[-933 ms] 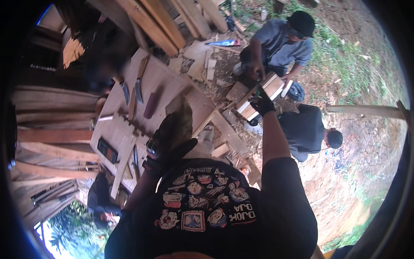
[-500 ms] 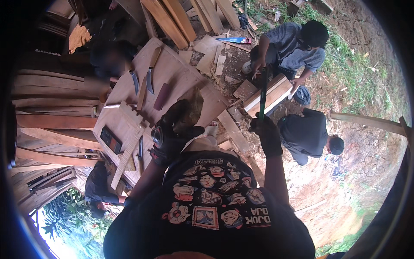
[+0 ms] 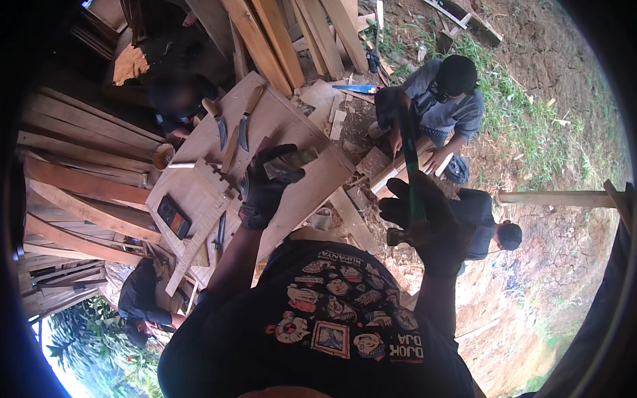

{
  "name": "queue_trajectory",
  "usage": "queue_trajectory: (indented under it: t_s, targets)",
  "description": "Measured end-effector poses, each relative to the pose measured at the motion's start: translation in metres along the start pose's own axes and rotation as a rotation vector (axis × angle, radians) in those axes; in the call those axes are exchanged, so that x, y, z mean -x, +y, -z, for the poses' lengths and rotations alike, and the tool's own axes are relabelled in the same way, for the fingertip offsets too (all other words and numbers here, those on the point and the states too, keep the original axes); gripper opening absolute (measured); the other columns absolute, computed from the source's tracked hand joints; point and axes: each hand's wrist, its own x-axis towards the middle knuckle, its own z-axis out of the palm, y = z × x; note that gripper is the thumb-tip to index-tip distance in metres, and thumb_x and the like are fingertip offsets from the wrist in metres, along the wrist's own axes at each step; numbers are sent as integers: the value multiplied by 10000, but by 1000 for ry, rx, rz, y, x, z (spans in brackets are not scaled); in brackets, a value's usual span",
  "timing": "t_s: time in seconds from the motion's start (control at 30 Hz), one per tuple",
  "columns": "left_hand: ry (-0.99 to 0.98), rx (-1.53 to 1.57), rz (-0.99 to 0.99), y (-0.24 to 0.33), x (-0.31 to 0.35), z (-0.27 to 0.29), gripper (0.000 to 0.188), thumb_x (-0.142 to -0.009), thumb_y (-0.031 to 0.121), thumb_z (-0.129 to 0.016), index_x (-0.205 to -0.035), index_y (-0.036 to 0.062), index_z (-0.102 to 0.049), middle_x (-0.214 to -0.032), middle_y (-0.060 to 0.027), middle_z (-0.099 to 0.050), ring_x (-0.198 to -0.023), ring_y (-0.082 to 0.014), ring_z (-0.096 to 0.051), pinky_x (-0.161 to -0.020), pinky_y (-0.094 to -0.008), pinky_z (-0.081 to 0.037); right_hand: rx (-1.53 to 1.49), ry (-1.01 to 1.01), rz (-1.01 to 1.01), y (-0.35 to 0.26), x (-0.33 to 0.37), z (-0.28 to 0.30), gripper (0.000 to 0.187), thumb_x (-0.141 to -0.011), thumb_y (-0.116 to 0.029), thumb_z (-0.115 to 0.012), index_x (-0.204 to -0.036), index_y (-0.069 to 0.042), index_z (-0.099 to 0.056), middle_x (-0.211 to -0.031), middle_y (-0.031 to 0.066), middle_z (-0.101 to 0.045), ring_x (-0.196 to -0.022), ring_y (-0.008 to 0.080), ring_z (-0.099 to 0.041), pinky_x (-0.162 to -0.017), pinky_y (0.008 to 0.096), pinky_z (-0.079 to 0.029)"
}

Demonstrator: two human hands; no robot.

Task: The person uses a hammer to strike a wooden plank on a wooden structure. The person also handles a piece of wood and a saw while working alongside other individuals in an outdoor setting.

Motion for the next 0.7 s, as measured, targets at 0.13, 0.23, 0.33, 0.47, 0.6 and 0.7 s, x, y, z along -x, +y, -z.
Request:
queue_trajectory:
  t_s: [0.13, 0.23, 0.33, 0.47, 0.6, 0.7]
  targets:
    - [168, 264, -38, -26, -10, -4, 325, -1003, 214, -683, -1260, 16, -673, -1178, -128, -714, -1097, -243, -674, -996, -377, -511, -261, -169, 12, -5, 6, 6, 1082, -921, -623, -639, -1596, 108, -213, -1555, 371, -392, -1321, 531, -546, -1118, 634, -435]
    - [337, 203, -174, -42, -26, -15, 357, -1110, 290, -498, -1256, 7, -661, -1165, -124, -711, -1121, -252, -648, -1025, -378, -475, -675, -146, -119, -1, 23, 7, 968, -935, -487, -692, -1577, 103, -272, -1494, 342, -490, -1280, 487, -592, -1070, 593, -501]
    - [452, 216, -189, -43, -48, -28, 470, -1131, 398, -427, -1230, 9, -671, -1080, -105, -732, -1008, -254, -695, -920, -362, -536, 350, -144, 263, 16, 35, 30, 542, -993, -278, -655, -1380, 77, -519, -1053, 241, -694, -844, 340, -694, -684, 469, -564]
    - [100, 1002, 305, -11, -67, -44, 628, -1057, 659, -430, -1060, 76, -664, -763, -30, -652, -553, -166, -593, -532, -310, -509, -266, 127, -80, 27, 71, 50, 365, -947, -197, -718, -1024, 156, -660, -938, 290, -717, -565, 301, -654, -521, 373, -546]
    - [-327, 1019, 315, -4, -70, -90, 516, -1078, 571, -445, -1130, 95, -638, -812, -33, -674, -619, -193, -644, -556, -321, -535, 353, 345, -194, 43, 123, 68, 216, -957, -168, -704, -913, 42, -736, -766, 84, -714, -565, 98, -567, -480, 278, -437]
    - [-884, 1504, 497, -24, -72, -139, 458, -1083, 586, -417, -1073, 166, -600, -849, -10, -603, -671, -177, -625, -615, -345, -554, 228, 613, -193, 37, 153, 48, 237, -1015, -177, -660, -962, 37, -747, -820, 55, -731, -604, 79, -542, -541, 270, -437]
